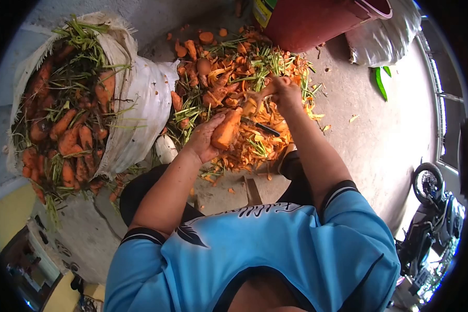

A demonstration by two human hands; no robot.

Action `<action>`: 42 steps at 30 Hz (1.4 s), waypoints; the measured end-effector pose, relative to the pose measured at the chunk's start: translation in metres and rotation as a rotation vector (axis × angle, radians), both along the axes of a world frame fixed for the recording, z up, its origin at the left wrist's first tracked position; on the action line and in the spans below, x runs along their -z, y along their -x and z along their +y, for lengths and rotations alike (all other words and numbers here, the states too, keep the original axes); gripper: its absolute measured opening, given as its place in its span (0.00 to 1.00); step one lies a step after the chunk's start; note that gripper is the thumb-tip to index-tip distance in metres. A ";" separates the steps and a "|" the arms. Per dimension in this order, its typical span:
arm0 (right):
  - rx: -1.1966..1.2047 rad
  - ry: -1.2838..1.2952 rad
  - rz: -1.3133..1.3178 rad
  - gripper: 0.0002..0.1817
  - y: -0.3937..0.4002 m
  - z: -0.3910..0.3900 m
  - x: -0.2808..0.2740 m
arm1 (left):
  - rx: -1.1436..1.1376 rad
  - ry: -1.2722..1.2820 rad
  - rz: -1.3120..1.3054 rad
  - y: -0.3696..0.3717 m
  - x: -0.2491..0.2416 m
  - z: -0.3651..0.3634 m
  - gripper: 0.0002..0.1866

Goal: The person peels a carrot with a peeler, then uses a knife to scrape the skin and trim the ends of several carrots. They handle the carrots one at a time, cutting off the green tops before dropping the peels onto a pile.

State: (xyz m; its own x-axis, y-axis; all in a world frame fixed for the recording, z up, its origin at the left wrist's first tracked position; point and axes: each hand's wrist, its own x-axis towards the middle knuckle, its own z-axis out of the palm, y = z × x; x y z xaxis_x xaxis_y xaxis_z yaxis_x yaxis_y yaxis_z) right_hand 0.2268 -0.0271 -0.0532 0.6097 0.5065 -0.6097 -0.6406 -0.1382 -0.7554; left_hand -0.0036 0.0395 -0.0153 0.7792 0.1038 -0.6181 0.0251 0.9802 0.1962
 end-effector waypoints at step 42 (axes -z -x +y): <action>-0.867 0.451 -0.929 0.15 0.026 -0.002 -0.053 | 0.119 -0.073 0.022 -0.004 -0.006 -0.006 0.18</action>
